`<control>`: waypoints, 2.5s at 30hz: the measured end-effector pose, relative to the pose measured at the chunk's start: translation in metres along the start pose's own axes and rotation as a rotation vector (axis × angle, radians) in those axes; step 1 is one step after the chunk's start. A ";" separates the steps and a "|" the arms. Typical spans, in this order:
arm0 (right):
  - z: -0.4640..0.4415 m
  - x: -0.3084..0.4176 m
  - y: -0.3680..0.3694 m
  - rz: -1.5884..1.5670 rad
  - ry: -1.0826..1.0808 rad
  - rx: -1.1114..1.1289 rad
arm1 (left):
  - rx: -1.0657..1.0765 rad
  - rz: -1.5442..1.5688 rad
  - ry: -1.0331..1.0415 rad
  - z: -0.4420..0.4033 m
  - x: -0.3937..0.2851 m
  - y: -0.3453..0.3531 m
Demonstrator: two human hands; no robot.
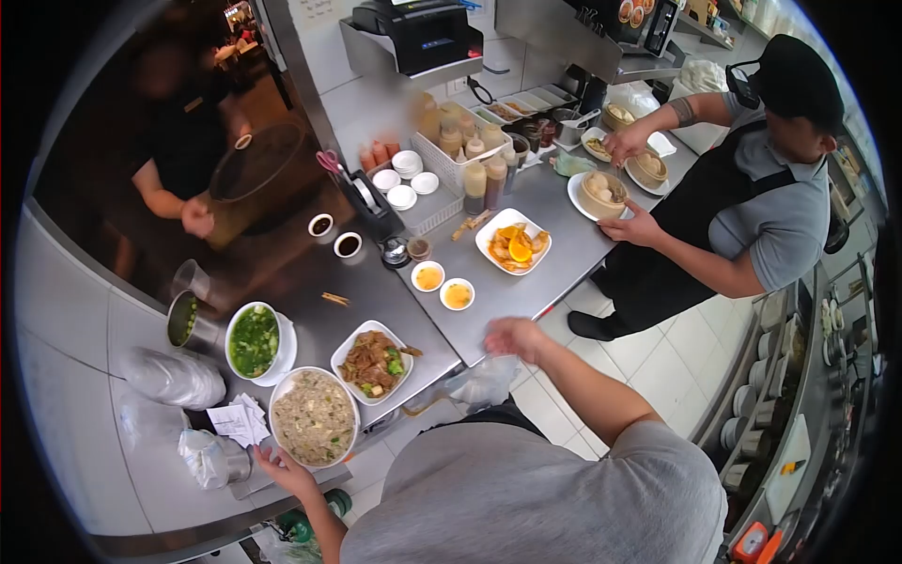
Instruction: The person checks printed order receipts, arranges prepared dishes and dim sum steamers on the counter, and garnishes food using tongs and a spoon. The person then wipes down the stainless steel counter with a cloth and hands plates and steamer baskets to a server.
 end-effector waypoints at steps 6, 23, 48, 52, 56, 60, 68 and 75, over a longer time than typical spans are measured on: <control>-0.051 0.076 -0.062 -0.226 -0.190 -0.341 | 0.369 0.172 0.076 0.058 -0.110 0.088; 0.028 0.107 -0.063 0.453 -0.018 0.146 | -0.052 0.520 -1.108 0.149 0.020 0.061; 0.040 0.080 0.013 0.466 0.042 0.273 | -0.056 0.608 -0.967 0.067 0.040 0.055; 0.042 0.087 0.032 0.475 -0.005 0.283 | -0.067 0.599 -0.978 0.036 0.045 0.063; 0.042 0.090 0.046 0.465 -0.020 0.268 | 0.023 0.684 -1.144 0.055 0.042 0.080; 0.037 0.091 0.058 0.464 -0.044 0.268 | 0.482 0.253 -0.584 0.062 -0.041 0.127; 0.055 0.089 0.066 0.408 -0.037 0.211 | 0.467 -0.512 0.749 -0.067 -0.124 0.300; 0.109 0.087 -0.005 0.348 -0.022 0.051 | 0.957 -0.725 0.564 -0.048 -0.194 0.355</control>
Point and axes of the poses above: each hand's wrist, its own z-axis away from the middle knuckle, its own y-axis out of the palm, x = y × z, the point moved 5 cm from there along -z, towards the middle knuckle, and after that the axes turned 7 degrees about -y, right-handed, at the moved point
